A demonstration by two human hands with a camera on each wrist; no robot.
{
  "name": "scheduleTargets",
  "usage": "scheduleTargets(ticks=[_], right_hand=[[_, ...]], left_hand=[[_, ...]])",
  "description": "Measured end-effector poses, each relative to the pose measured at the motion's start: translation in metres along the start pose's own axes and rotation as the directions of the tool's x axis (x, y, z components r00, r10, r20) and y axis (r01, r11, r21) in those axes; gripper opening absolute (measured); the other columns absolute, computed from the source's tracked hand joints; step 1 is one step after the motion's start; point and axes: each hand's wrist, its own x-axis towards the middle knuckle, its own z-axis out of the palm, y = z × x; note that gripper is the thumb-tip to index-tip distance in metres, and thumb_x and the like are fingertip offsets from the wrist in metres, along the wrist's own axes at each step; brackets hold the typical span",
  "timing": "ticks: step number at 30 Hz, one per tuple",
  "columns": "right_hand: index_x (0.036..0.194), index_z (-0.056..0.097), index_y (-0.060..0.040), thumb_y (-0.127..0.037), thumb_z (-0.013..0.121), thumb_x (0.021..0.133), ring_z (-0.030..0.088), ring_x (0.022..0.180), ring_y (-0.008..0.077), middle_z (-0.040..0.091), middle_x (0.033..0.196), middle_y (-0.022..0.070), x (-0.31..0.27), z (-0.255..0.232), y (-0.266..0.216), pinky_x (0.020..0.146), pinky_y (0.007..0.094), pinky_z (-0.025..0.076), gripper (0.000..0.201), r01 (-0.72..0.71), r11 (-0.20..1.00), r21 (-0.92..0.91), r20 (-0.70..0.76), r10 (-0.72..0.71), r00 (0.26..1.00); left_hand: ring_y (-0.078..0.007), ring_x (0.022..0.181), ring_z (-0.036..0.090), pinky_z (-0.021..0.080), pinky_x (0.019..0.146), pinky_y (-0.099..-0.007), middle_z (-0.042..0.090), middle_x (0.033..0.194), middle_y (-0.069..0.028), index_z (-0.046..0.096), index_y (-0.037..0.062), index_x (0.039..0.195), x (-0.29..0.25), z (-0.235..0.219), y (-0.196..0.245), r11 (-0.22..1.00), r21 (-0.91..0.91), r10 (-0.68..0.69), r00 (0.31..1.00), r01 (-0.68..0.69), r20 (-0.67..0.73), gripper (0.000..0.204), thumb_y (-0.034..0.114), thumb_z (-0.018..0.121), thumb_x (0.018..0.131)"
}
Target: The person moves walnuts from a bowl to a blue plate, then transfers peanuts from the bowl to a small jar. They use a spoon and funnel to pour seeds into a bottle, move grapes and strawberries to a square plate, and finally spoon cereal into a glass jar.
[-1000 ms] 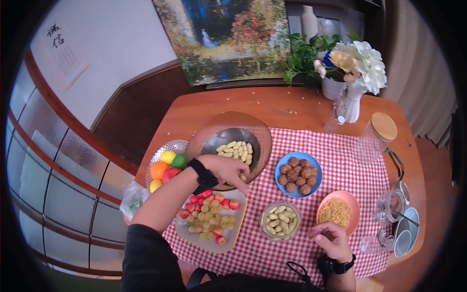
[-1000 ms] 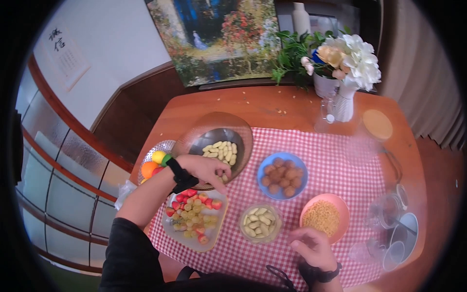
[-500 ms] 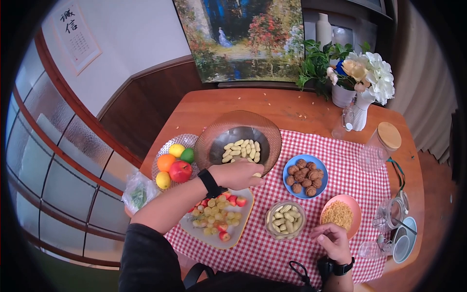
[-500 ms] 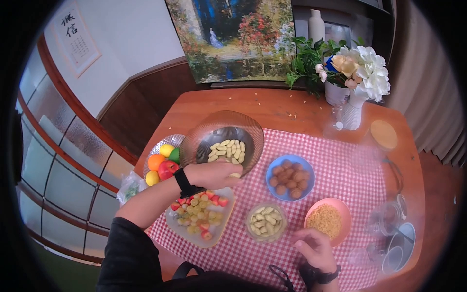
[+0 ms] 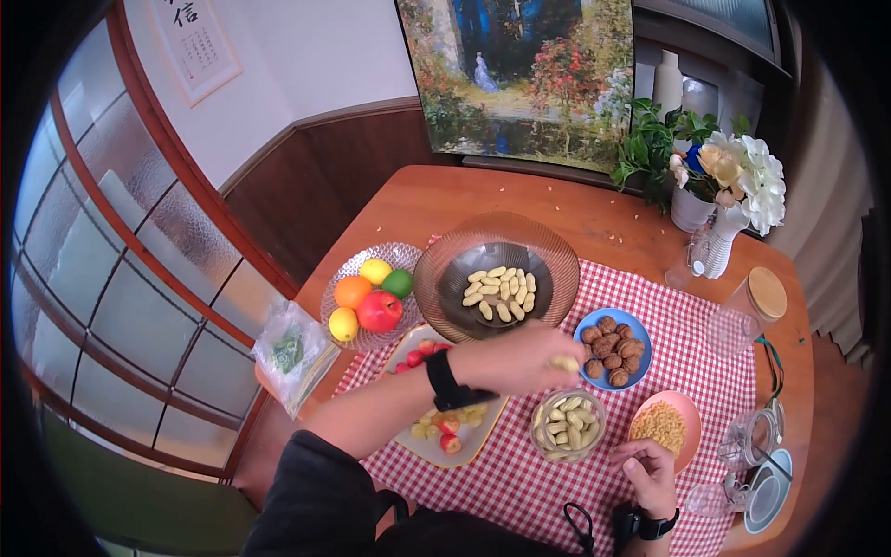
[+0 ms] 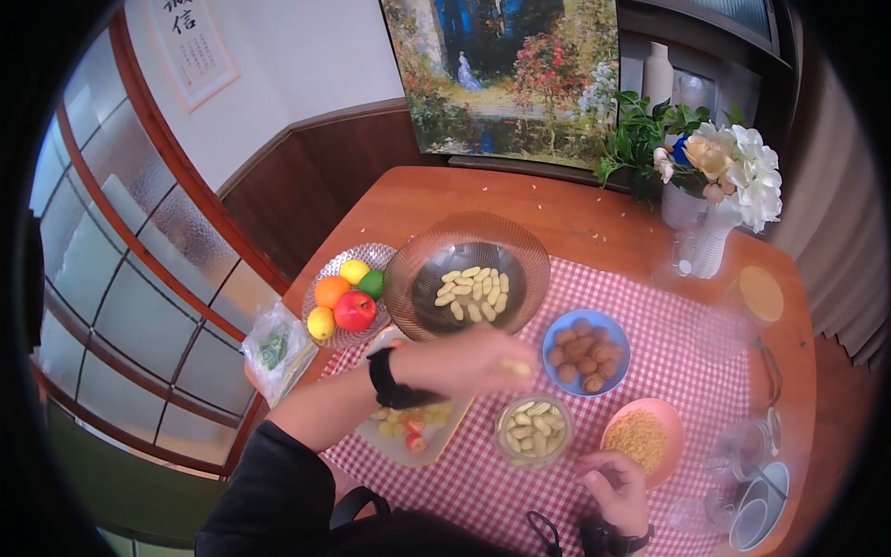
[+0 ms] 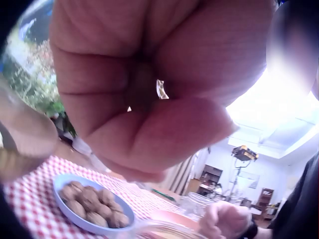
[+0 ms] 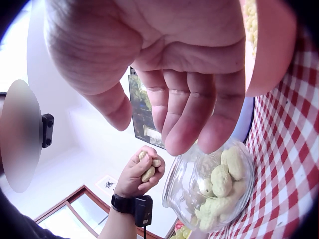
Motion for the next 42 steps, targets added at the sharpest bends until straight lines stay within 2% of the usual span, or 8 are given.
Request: scheduleTargets(ticks=[10, 22, 27, 29, 30, 33, 36, 42], right_hand=[[0.104, 0.058, 0.0037, -0.004, 0.06, 0.087, 0.062, 0.085, 0.016, 0.065, 0.094, 0.0101, -0.003, 0.001, -0.004, 0.077, 0.0284, 0.051, 0.019, -0.005, 1.0, -0.015, -0.012, 0.005, 1.0], [0.104, 0.058, 0.0037, -0.002, 0.06, 0.087, 0.062, 0.086, 0.0159, 0.065, 0.094, 0.0107, -0.004, 0.002, -0.007, 0.077, 0.0275, 0.051, 0.019, 0.011, 1.0, 0.006, -0.005, -0.011, 1.0], [0.104, 0.058, 0.0035, -0.002, 0.06, 0.086, 0.062, 0.086, 0.0158, 0.065, 0.095, 0.0105, -0.004, 0.0, -0.004, 0.077, 0.0275, 0.05, 0.019, 0.008, 1.0, -0.014, 0.005, -0.008, 1.0], [0.103, 0.059, 0.0028, -0.002, 0.061, 0.086, 0.062, 0.086, 0.0156, 0.065, 0.095, 0.0101, -0.005, 0.0, -0.004, 0.077, 0.0276, 0.05, 0.019, 0.014, 1.0, 0.016, 0.002, -0.014, 1.0], [0.103, 0.059, 0.0028, -0.002, 0.061, 0.086, 0.062, 0.086, 0.0156, 0.065, 0.095, 0.0101, -0.005, 0.0, -0.004, 0.077, 0.0276, 0.05, 0.019, 0.013, 1.0, 0.018, -0.002, -0.012, 1.0], [0.103, 0.059, 0.002, -0.002, 0.062, 0.085, 0.062, 0.086, 0.0147, 0.065, 0.095, 0.0093, -0.004, 0.001, -0.005, 0.076, 0.027, 0.05, 0.018, 0.003, 1.0, 0.01, -0.01, -0.002, 1.0], [0.102, 0.059, 0.0017, -0.003, 0.062, 0.086, 0.061, 0.086, 0.0136, 0.065, 0.095, 0.0082, -0.003, 0.0, -0.003, 0.076, 0.0267, 0.049, 0.017, 0.008, 1.0, -0.013, 0.015, -0.008, 1.0], [0.104, 0.057, 0.0063, -0.007, 0.061, 0.087, 0.065, 0.085, 0.0194, 0.066, 0.094, 0.0143, -0.002, -0.001, 0.004, 0.077, 0.0323, 0.054, 0.022, 0.013, 0.999, -0.035, 0.015, -0.013, 1.0]], left_hand=[[-0.0362, 0.084, 0.062, 0.049, 0.077, -0.0449, 0.064, 0.085, -0.0202, 0.063, 0.0004, 0.097, 0.007, 0.053, -0.007, 0.994, 0.108, -0.009, 0.988, -0.007, 0.154, 0.023, 0.014, 0.064, 0.078], [-0.0354, 0.096, 0.059, 0.048, 0.083, -0.0434, 0.061, 0.097, -0.0227, 0.06, -0.0029, 0.097, 0.013, 0.074, -0.009, 0.985, 0.145, 0.079, 0.989, -0.097, 0.125, 0.03, 0.008, 0.067, 0.07], [-0.0328, 0.089, 0.061, 0.049, 0.077, -0.0413, 0.062, 0.085, -0.0195, 0.062, -0.0015, 0.092, 0.008, 0.053, -0.01, 0.977, 0.142, 0.159, 0.987, -0.158, 0.0, 0.027, 0.02, 0.066, 0.077], [-0.0291, 0.077, 0.062, 0.049, 0.068, -0.0376, 0.061, 0.081, -0.015, 0.06, 0.0022, 0.092, 0.009, 0.014, -0.004, 0.969, 0.245, -0.011, 1.0, 0.014, -0.013, 0.035, 0.036, 0.062, 0.084], [-0.0272, 0.069, 0.06, 0.048, 0.063, -0.0362, 0.061, 0.077, -0.0127, 0.061, 0.0016, 0.088, 0.01, 0.004, -0.015, 0.977, 0.213, 0.011, 0.988, 0.023, -0.156, 0.038, 0.039, 0.064, 0.083], [-0.0334, 0.092, 0.06, 0.048, 0.081, -0.0395, 0.062, 0.097, -0.0222, 0.06, -0.0008, 0.099, 0.018, -0.032, -0.063, 0.905, 0.331, -0.179, 0.946, 0.266, -0.27, 0.057, 0.052, 0.067, 0.077], [-0.0326, 0.1, 0.06, 0.046, 0.088, -0.0384, 0.062, 0.107, -0.0217, 0.057, 0.0038, 0.113, 0.03, -0.059, -0.095, 0.792, 0.318, -0.506, 0.851, 0.522, -0.136, 0.066, 0.059, 0.061, 0.077], [-0.0318, 0.113, 0.055, 0.042, 0.096, -0.0357, 0.058, 0.119, -0.0201, 0.039, 0.0082, 0.139, 0.048, -0.066, -0.143, 0.778, 0.252, -0.612, 0.785, 0.575, 0.097, 0.094, 0.07, 0.06, 0.071]])
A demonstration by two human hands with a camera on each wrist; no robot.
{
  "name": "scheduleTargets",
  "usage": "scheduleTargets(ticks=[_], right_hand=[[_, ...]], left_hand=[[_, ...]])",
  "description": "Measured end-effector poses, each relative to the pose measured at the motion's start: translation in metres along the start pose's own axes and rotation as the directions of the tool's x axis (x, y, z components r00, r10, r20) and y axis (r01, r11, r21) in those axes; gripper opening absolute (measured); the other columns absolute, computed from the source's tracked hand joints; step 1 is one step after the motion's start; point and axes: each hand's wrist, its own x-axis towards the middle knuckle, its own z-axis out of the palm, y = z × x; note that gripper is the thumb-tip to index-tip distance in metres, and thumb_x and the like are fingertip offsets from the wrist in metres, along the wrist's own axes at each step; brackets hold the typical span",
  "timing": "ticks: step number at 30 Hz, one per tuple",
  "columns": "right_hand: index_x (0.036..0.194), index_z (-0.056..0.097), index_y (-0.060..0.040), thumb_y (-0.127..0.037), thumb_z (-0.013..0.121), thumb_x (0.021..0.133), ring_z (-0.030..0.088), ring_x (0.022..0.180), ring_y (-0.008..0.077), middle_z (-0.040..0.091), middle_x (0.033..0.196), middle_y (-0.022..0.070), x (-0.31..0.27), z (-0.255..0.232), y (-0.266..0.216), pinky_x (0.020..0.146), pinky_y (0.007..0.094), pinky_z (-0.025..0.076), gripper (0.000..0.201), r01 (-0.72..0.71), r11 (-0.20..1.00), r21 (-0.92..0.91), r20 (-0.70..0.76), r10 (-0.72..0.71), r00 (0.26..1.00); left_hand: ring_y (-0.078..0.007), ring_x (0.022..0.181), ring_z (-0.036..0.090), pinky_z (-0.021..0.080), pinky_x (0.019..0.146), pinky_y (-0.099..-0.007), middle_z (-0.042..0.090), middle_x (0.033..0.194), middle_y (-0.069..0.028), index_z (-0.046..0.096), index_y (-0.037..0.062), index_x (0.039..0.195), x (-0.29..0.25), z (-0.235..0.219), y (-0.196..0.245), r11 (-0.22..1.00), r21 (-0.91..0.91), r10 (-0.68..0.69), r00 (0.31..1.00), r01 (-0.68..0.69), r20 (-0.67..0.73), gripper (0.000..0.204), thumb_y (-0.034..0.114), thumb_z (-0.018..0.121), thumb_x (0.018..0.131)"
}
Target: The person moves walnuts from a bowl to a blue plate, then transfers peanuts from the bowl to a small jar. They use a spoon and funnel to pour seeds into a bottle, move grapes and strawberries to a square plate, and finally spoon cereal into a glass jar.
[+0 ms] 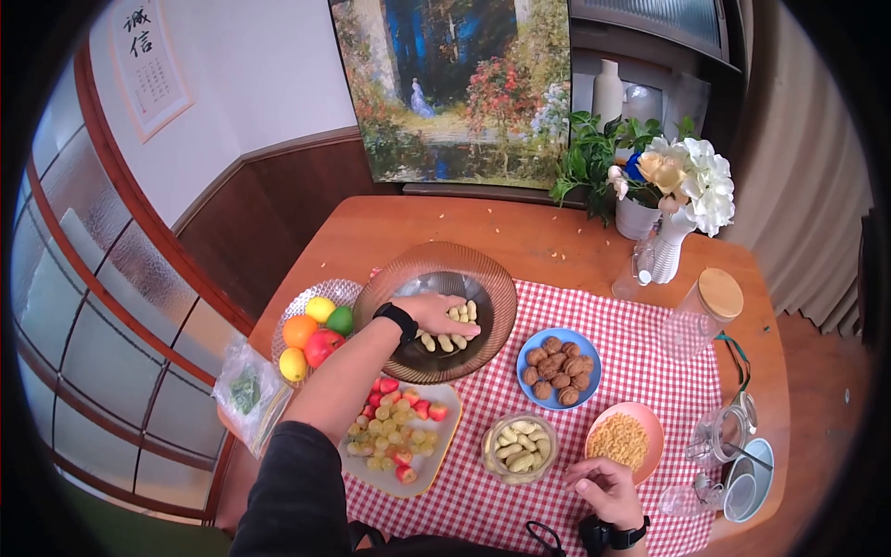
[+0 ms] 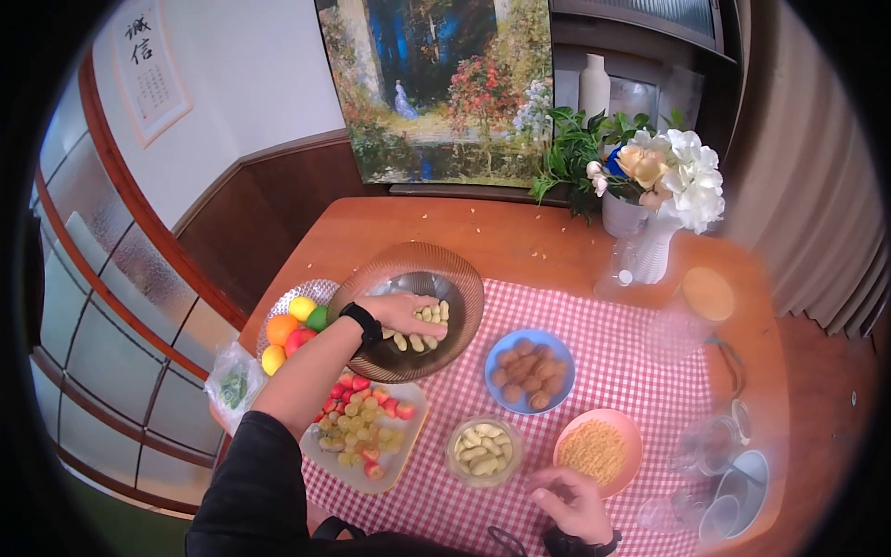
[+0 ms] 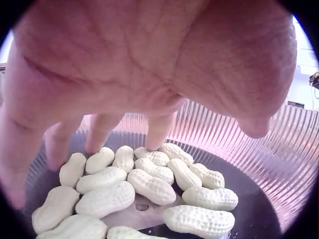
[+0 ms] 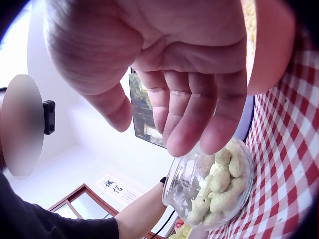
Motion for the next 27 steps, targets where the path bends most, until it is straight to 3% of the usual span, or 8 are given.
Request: scheduleTargets(ticks=[4, 7, 10, 11, 14, 19, 21, 27], right_hand=[[0.103, 0.059, 0.003, -0.006, 0.062, 0.087, 0.062, 0.087, 0.0136, 0.065, 0.093, 0.008, 0.001, -0.001, -0.002, 0.077, 0.0262, 0.049, 0.019, -0.052, 0.998, 0.024, 0.002, 0.052, 0.999], [0.104, 0.057, 0.0059, -0.008, 0.062, 0.087, 0.065, 0.086, 0.02, 0.066, 0.095, 0.0149, 0.001, -0.001, 0.001, 0.078, 0.0326, 0.054, 0.022, -0.034, 0.999, -0.02, 0.033, 0.035, 0.999], [0.103, 0.058, 0.0058, -0.009, 0.062, 0.088, 0.065, 0.085, 0.0194, 0.066, 0.095, 0.0149, 0.001, 0.001, -0.002, 0.077, 0.0319, 0.053, 0.022, -0.014, 0.999, -0.041, 0.038, 0.015, 0.999], [0.103, 0.058, 0.0042, -0.007, 0.062, 0.087, 0.063, 0.086, 0.0163, 0.066, 0.094, 0.0116, 0.001, 0.002, -0.003, 0.077, 0.0292, 0.051, 0.02, -0.028, 1.0, -0.011, 0.034, 0.028, 0.999], [0.103, 0.059, 0.0026, -0.005, 0.062, 0.087, 0.062, 0.087, 0.0131, 0.065, 0.094, 0.0081, 0.001, 0.002, -0.003, 0.078, 0.0265, 0.049, 0.018, -0.038, 0.999, 0.014, 0.031, 0.038, 0.999], [0.104, 0.058, 0.0027, -0.005, 0.062, 0.087, 0.062, 0.088, 0.0134, 0.065, 0.096, 0.0085, 0.0, 0.003, -0.001, 0.078, 0.0269, 0.049, 0.019, -0.029, 1.0, 0.008, 0.039, 0.029, 0.999], [0.103, 0.058, 0.0058, -0.007, 0.06, 0.088, 0.065, 0.083, 0.0181, 0.066, 0.094, 0.015, 0.0, 0.004, 0.0, 0.076, 0.0307, 0.053, 0.02, -0.005, 1.0, -0.023, 0.015, 0.005, 1.0], [0.102, 0.058, 0.006, -0.007, 0.06, 0.088, 0.065, 0.083, 0.0183, 0.066, 0.095, 0.015, 0.0, 0.006, -0.004, 0.076, 0.0307, 0.053, 0.02, 0.015, 1.0, -0.018, 0.017, -0.014, 1.0]], left_hand=[[-0.0326, 0.119, 0.05, 0.043, 0.096, -0.0362, 0.048, 0.131, -0.0219, 0.038, 0.0092, 0.14, -0.009, 0.008, 0.021, 0.991, 0.131, -0.009, 1.0, 0.01, -0.007, 0.097, 0.071, 0.062, 0.068], [-0.0337, 0.123, 0.046, 0.041, 0.098, -0.0364, 0.036, 0.141, -0.0225, 0.033, 0.0107, 0.142, -0.028, 0.006, 0.04, 0.996, 0.09, -0.003, 0.983, -0.014, 0.182, 0.102, 0.069, 0.067, 0.065], [-0.0319, 0.125, 0.045, 0.042, 0.097, -0.0356, 0.036, 0.141, -0.0225, 0.031, 0.0112, 0.143, -0.039, 0.007, 0.046, 1.0, 0.022, -0.016, 0.963, 0.01, 0.269, 0.103, 0.066, 0.07, 0.064], [-0.0301, 0.123, 0.046, 0.045, 0.092, -0.0341, 0.037, 0.14, -0.022, 0.03, 0.0117, 0.144, -0.035, 0.014, 0.04, 0.99, 0.124, 0.043, 0.972, -0.073, 0.23, 0.104, 0.062, 0.073, 0.064], [-0.0295, 0.119, 0.049, 0.046, 0.088, -0.0325, 0.04, 0.138, -0.0215, 0.029, 0.0115, 0.145, -0.05, 0.017, 0.049, 0.989, 0.137, 0.019, 0.968, -0.055, 0.251, 0.105, 0.062, 0.073, 0.064], [-0.0237, 0.099, 0.059, 0.046, 0.081, -0.0323, 0.061, 0.108, -0.0163, 0.048, 0.005, 0.127, -0.053, 0.026, 0.044, 0.995, 0.023, 0.09, 0.979, -0.096, 0.182, 0.077, 0.056, 0.068, 0.074], [-0.0224, 0.087, 0.06, 0.046, 0.075, -0.0333, 0.063, 0.089, -0.0133, 0.056, 0.0019, 0.104, -0.055, 0.029, 0.044, 0.977, 0.105, 0.175, 0.977, -0.188, 0.12, 0.055, 0.052, 0.063, 0.081], [-0.0262, 0.075, 0.059, 0.045, 0.067, -0.0366, 0.06, 0.08, -0.0151, 0.052, -0.0005, 0.084, -0.065, 0.032, 0.055, 0.946, 0.192, 0.242, 0.962, -0.262, 0.123, 0.045, 0.044, 0.055, 0.089]])
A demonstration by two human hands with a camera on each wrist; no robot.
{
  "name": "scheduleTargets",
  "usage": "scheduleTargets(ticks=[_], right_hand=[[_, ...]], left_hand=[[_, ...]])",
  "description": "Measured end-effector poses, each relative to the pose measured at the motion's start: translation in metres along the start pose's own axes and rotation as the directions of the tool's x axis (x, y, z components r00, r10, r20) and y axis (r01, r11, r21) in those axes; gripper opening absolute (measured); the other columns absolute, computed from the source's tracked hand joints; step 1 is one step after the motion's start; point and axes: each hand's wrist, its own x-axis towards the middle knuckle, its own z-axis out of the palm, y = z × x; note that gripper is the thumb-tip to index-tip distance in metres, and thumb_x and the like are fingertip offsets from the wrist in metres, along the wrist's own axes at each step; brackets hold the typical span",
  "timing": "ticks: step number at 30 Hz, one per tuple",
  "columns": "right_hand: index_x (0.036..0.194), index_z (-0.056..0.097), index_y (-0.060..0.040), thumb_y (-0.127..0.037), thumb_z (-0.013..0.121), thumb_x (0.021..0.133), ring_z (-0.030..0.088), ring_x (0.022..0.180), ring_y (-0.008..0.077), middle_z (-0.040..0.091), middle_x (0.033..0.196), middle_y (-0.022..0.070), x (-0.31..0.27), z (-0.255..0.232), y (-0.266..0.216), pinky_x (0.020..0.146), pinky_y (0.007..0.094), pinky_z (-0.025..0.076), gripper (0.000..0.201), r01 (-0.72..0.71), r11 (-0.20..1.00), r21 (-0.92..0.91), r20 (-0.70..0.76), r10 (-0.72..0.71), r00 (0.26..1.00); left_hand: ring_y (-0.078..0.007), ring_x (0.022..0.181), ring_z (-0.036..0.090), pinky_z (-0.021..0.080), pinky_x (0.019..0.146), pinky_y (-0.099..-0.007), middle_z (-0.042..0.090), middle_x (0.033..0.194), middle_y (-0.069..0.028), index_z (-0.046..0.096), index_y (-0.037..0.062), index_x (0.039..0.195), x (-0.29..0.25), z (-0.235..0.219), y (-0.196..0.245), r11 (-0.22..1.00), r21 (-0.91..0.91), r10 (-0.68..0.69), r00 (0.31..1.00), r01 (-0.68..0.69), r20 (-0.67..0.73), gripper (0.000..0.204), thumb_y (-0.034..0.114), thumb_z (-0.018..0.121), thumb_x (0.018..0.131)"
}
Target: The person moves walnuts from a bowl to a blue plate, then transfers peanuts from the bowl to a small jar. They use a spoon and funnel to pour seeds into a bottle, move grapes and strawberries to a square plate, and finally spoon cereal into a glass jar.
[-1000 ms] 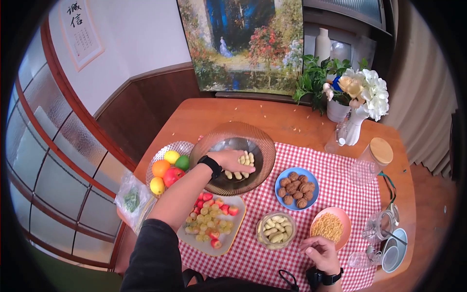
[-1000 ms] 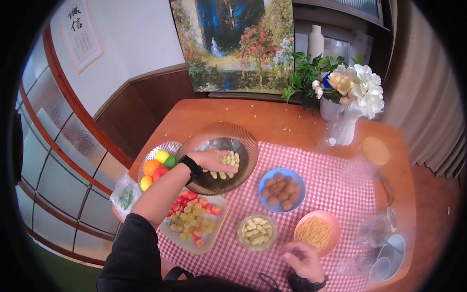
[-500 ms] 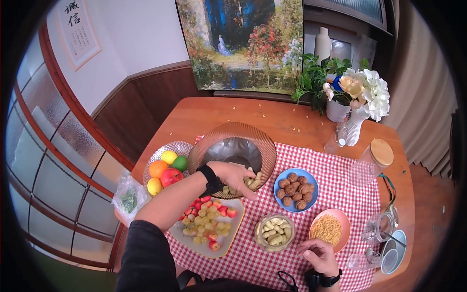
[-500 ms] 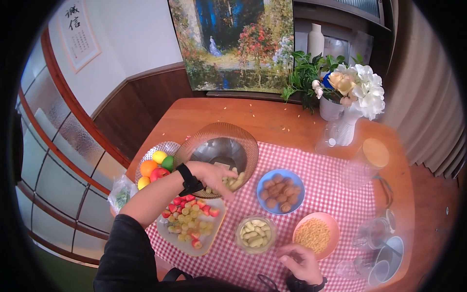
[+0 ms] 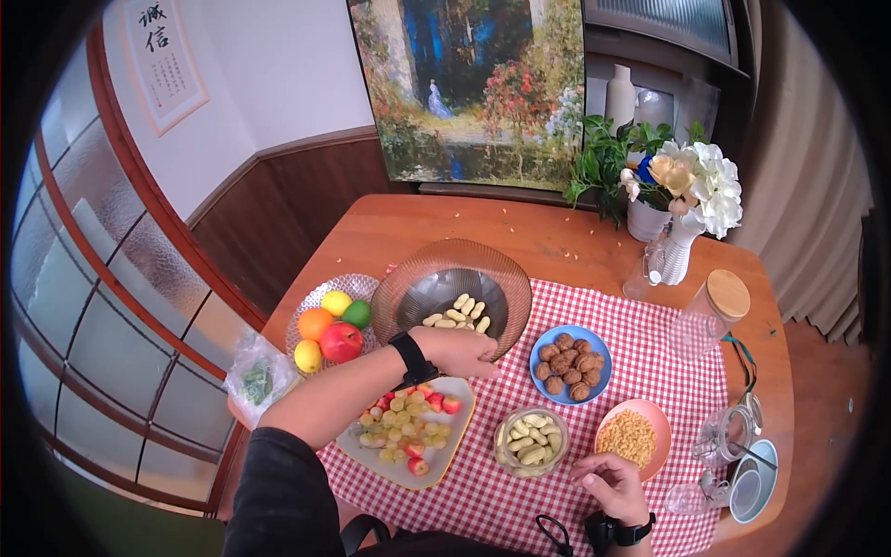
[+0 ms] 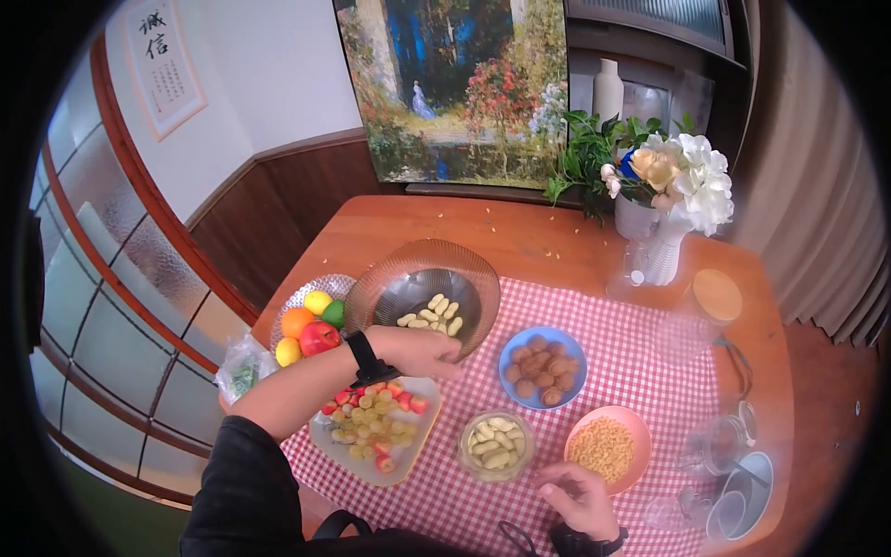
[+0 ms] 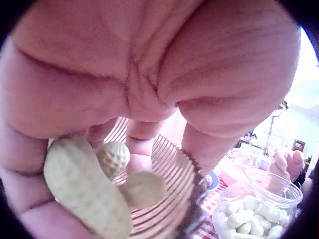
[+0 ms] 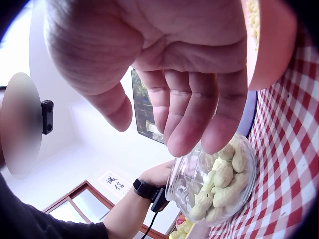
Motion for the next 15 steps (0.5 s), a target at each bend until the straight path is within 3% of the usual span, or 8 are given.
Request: scheduleTargets(ticks=[3, 7, 10, 15], right_hand=[[0.102, 0.058, 0.0061, -0.007, 0.06, 0.088, 0.065, 0.083, 0.0182, 0.066, 0.094, 0.015, -0.001, -0.003, 0.003, 0.076, 0.0305, 0.053, 0.02, 0.001, 1.0, -0.001, -0.006, -0.001, 1.0], [0.102, 0.058, 0.006, -0.007, 0.06, 0.088, 0.065, 0.082, 0.018, 0.066, 0.094, 0.0147, -0.001, -0.003, 0.002, 0.076, 0.0302, 0.053, 0.02, -0.003, 1.0, -0.016, -0.01, 0.003, 1.0], [0.102, 0.058, 0.0059, -0.008, 0.061, 0.088, 0.065, 0.082, 0.0176, 0.067, 0.094, 0.0145, -0.001, -0.003, 0.002, 0.076, 0.03, 0.053, 0.02, -0.001, 0.999, -0.033, 0.0, 0.001, 1.0], [0.103, 0.058, 0.0058, -0.008, 0.061, 0.088, 0.065, 0.083, 0.0174, 0.067, 0.094, 0.0141, -0.002, -0.003, 0.001, 0.076, 0.0297, 0.053, 0.02, 0.008, 1.0, -0.025, -0.005, -0.008, 1.0]], left_hand=[[-0.0272, 0.07, 0.058, 0.045, 0.065, -0.0369, 0.06, 0.075, -0.0152, 0.053, -0.0009, 0.082, -0.002, 0.009, 0.0, 1.0, 0.016, 0.005, 0.996, -0.004, -0.091, 0.042, 0.041, 0.056, 0.089], [-0.0272, 0.066, 0.057, 0.045, 0.062, -0.0368, 0.059, 0.07, -0.0142, 0.053, -0.0003, 0.077, -0.005, 0.006, 0.0, 0.999, 0.028, 0.026, 0.995, -0.024, -0.097, 0.04, 0.038, 0.06, 0.085], [-0.0267, 0.064, 0.057, 0.045, 0.06, -0.0364, 0.058, 0.067, -0.0133, 0.052, 0.0005, 0.072, -0.012, 0.006, 0.004, 0.998, 0.042, 0.063, 0.978, -0.055, -0.2, 0.037, 0.033, 0.067, 0.08], [-0.0211, 0.063, 0.056, 0.044, 0.058, -0.0336, 0.057, 0.066, -0.0088, 0.051, 0.0017, 0.072, -0.018, 0.002, 0.0, 0.988, -0.094, 0.097, 0.972, -0.119, -0.212, 0.032, 0.019, 0.078, 0.069]])
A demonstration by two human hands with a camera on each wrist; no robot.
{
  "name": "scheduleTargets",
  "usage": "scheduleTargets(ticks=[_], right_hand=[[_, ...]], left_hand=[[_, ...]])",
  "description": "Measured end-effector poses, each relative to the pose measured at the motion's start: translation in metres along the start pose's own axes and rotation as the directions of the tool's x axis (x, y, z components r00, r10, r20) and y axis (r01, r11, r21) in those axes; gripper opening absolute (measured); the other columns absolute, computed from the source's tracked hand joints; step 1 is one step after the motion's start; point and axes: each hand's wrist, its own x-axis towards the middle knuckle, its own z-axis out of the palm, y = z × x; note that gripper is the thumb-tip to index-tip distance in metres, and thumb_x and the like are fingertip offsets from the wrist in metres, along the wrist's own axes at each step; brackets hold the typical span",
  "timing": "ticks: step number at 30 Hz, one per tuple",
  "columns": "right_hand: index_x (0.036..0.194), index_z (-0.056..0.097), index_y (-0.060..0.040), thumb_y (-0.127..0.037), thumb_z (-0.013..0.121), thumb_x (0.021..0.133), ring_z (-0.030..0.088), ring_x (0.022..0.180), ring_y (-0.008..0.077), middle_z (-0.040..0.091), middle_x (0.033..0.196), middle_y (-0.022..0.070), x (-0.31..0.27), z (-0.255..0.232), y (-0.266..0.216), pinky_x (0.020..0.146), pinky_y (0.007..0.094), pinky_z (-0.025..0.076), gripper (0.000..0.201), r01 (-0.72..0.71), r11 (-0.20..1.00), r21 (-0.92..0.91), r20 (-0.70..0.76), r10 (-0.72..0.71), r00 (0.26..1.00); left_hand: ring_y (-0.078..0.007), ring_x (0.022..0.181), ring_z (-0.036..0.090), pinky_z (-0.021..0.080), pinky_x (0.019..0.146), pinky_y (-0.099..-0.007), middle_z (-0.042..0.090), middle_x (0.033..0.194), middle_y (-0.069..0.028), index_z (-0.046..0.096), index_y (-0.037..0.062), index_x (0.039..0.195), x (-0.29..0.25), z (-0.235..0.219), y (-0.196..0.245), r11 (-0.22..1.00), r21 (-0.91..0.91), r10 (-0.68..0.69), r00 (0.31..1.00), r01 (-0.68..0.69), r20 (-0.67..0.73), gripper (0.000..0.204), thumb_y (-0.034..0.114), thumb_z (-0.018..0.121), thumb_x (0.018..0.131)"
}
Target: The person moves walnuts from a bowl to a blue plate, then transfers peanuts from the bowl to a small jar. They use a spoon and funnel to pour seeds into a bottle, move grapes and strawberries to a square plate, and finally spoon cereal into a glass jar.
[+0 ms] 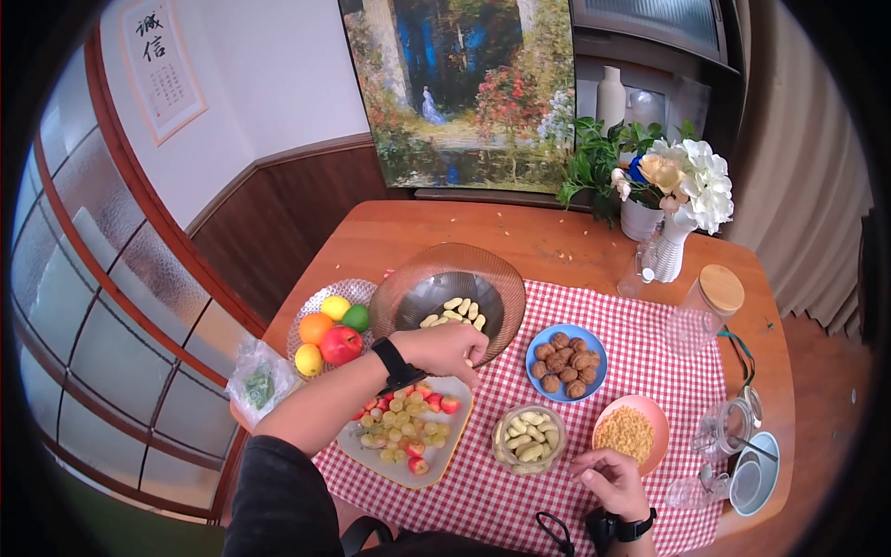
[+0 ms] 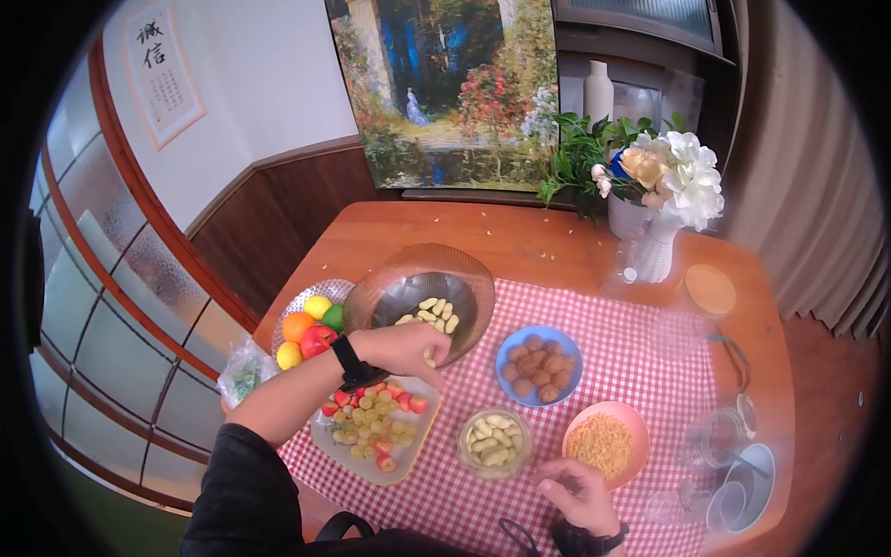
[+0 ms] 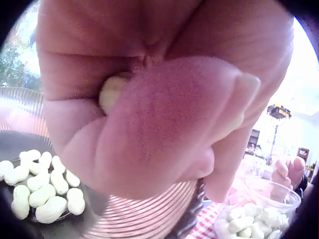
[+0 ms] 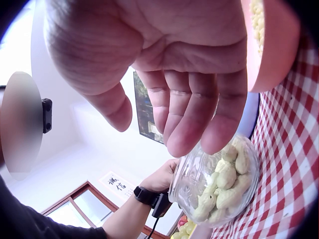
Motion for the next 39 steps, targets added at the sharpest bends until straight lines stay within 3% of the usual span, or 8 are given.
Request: scheduleTargets(ticks=[7, 8, 13, 17, 27, 32, 34, 39], right_hand=[[0.105, 0.057, 0.006, -0.006, 0.06, 0.088, 0.064, 0.088, 0.0189, 0.065, 0.097, 0.0147, -0.001, 0.0, 0.002, 0.077, 0.031, 0.054, 0.021, 0.02, 1.0, 0.015, 0.024, -0.02, 1.0], [0.105, 0.057, 0.006, -0.006, 0.06, 0.088, 0.064, 0.088, 0.0189, 0.065, 0.097, 0.0147, -0.001, -0.001, 0.002, 0.077, 0.031, 0.054, 0.021, 0.016, 1.0, 0.013, 0.022, -0.016, 1.0], [0.106, 0.057, 0.0056, -0.006, 0.06, 0.088, 0.064, 0.088, 0.0187, 0.065, 0.097, 0.0145, -0.002, -0.003, 0.003, 0.077, 0.0312, 0.054, 0.021, 0.018, 0.999, 0.036, 0.023, -0.018, 1.0], [0.106, 0.057, 0.0055, -0.006, 0.06, 0.088, 0.064, 0.088, 0.0185, 0.065, 0.096, 0.0144, -0.002, -0.001, 0.001, 0.077, 0.0311, 0.054, 0.021, 0.021, 0.998, 0.061, 0.005, -0.021, 1.0], [0.105, 0.059, 0.0021, -0.006, 0.064, 0.087, 0.062, 0.09, 0.0145, 0.065, 0.096, 0.0089, -0.002, -0.001, -0.007, 0.08, 0.0275, 0.049, 0.02, -0.029, 0.995, 0.093, 0.02, 0.027, 0.999], [0.104, 0.058, 0.0059, -0.009, 0.062, 0.088, 0.064, 0.086, 0.0191, 0.065, 0.097, 0.015, -0.001, -0.002, -0.007, 0.076, 0.0305, 0.054, 0.022, -0.009, 1.0, 0.024, 0.014, 0.008, 1.0], [0.103, 0.059, 0.0057, -0.009, 0.062, 0.088, 0.065, 0.085, 0.0189, 0.066, 0.096, 0.015, 0.0, -0.003, -0.005, 0.075, 0.0301, 0.053, 0.022, 0.035, 0.997, -0.066, 0.046, -0.032, 0.998], [0.103, 0.06, 0.0038, -0.009, 0.063, 0.087, 0.064, 0.086, 0.016, 0.066, 0.094, 0.0116, 0.001, -0.002, -0.008, 0.076, 0.0278, 0.051, 0.021, -0.011, 1.0, 0.017, 0.014, 0.011, 1.0]], left_hand=[[-0.0169, 0.071, 0.058, 0.046, 0.064, -0.0308, 0.059, 0.072, -0.0088, 0.056, 0.0013, 0.079, -0.009, 0.007, 0.065, 0.957, -0.239, 0.163, 0.986, -0.164, -0.026, 0.025, 0.018, 0.074, 0.074], [-0.0197, 0.071, 0.059, 0.046, 0.064, -0.0321, 0.06, 0.075, -0.0098, 0.056, 0.0012, 0.081, -0.004, 0.019, 0.065, 0.925, -0.219, 0.304, 0.951, -0.309, -0.058, 0.024, 0.017, 0.073, 0.074], [-0.0319, 0.086, 0.058, 0.046, 0.074, -0.039, 0.057, 0.088, -0.0145, 0.056, 0.0026, 0.091, 0.008, 0.053, 0.088, 0.909, -0.063, 0.408, 0.91, -0.412, -0.074, 0.023, 0.018, 0.066, 0.078], [-0.0335, 0.094, 0.054, 0.045, 0.079, -0.0436, 0.049, 0.1, -0.0151, 0.052, 0.0041, 0.104, 0.013, 0.079, 0.088, 0.941, -0.01, 0.338, 0.94, -0.338, 0.046, 0.03, 0.019, 0.063, 0.08], [-0.0355, 0.102, 0.052, 0.045, 0.086, -0.0426, 0.05, 0.102, -0.021, 0.048, -0.0018, 0.111, -0.002, 0.076, 0.08, 0.906, -0.087, 0.415, 0.91, -0.414, -0.004, 0.042, 0.02, 0.065, 0.079], [-0.0329, 0.098, 0.057, 0.047, 0.084, -0.0387, 0.057, 0.104, -0.0212, 0.05, -0.0007, 0.116, -0.005, -0.01, 0.03, 0.986, 0.087, 0.16, 0.938, -0.139, -0.308, 0.056, 0.038, 0.069, 0.079], [-0.0273, 0.103, 0.057, 0.046, 0.088, -0.0365, 0.057, 0.115, -0.0174, 0.05, 0.0021, 0.12, 0.0, -0.032, 0.001, 0.987, -0.104, -0.14, 0.964, 0.119, -0.226, 0.066, 0.045, 0.072, 0.076], [-0.0322, 0.125, 0.045, 0.034, 0.104, -0.0355, 0.047, 0.132, -0.0238, 0.034, 0.0017, 0.14, 0.024, -0.032, -0.062, 0.944, -0.019, -0.33, 0.944, 0.33, -0.002, 0.103, 0.069, 0.065, 0.068]])
